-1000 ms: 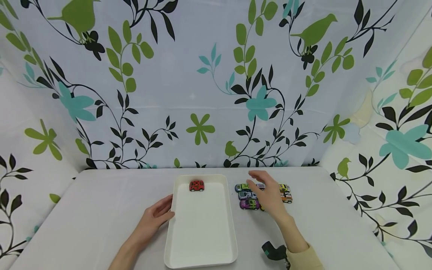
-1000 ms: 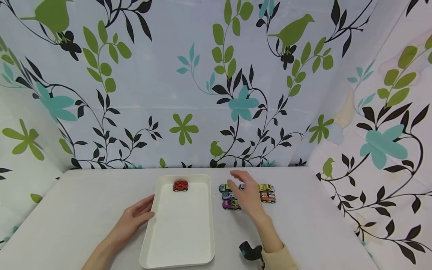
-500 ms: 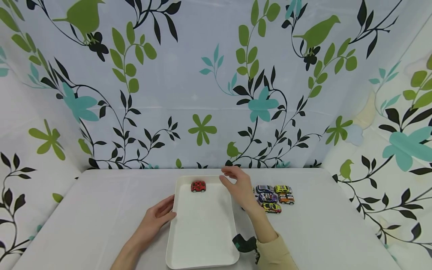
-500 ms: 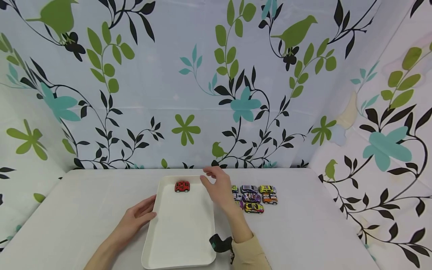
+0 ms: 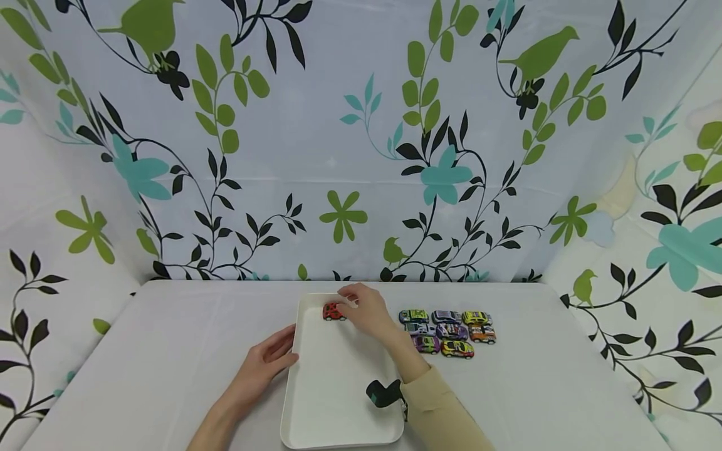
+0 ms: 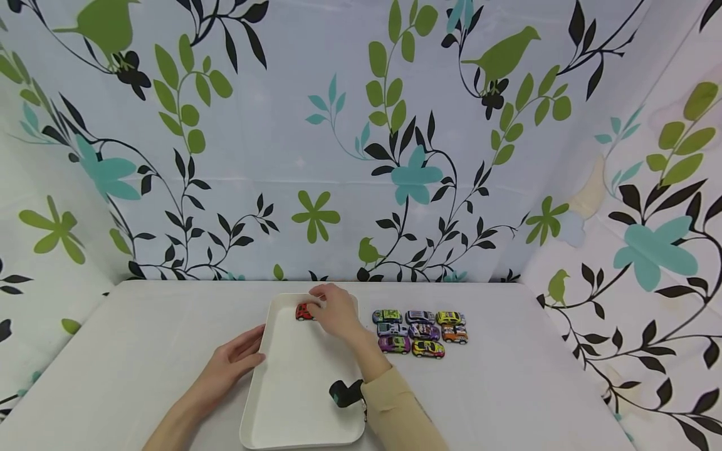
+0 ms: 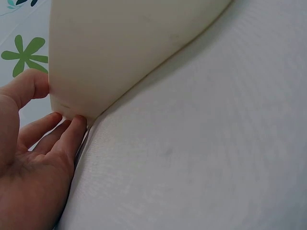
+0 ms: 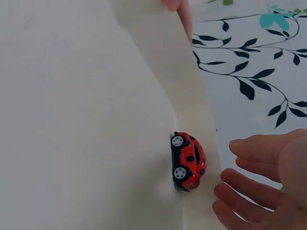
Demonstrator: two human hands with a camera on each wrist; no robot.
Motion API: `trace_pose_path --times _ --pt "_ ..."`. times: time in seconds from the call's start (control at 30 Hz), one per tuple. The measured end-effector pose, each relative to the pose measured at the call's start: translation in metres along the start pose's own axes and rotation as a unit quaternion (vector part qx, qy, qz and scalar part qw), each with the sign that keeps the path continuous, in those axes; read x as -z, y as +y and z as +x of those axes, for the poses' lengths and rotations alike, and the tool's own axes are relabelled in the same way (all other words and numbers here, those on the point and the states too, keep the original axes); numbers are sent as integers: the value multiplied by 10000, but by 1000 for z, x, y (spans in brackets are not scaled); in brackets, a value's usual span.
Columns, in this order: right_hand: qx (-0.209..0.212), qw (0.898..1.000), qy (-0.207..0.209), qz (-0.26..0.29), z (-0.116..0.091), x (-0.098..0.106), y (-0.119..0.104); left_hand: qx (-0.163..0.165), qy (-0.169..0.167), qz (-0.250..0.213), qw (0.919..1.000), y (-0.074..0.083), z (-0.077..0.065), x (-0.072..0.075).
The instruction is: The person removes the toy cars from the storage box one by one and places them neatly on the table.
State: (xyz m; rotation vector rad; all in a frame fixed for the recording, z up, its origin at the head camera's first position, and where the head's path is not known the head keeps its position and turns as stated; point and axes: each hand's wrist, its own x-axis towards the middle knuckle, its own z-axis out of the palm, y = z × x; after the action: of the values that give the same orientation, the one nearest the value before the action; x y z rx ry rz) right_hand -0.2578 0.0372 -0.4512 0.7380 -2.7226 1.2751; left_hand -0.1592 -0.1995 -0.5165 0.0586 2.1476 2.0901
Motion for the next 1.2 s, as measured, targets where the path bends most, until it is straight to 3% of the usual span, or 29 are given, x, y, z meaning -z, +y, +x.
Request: trace_pose_path --times 0.17,0.43,1.2 --pt "3 9971 -300 -698 3 -9 3 -33 -8 -23 10000 1 -1 -1" --pt "231 9917 -441 -1186 5 -15 8 -38 -23 -8 10000 2 -1 -2" --pt "301 9928 -418 -1084 -3 -3 11 -11 36 28 10000 3 0 0"
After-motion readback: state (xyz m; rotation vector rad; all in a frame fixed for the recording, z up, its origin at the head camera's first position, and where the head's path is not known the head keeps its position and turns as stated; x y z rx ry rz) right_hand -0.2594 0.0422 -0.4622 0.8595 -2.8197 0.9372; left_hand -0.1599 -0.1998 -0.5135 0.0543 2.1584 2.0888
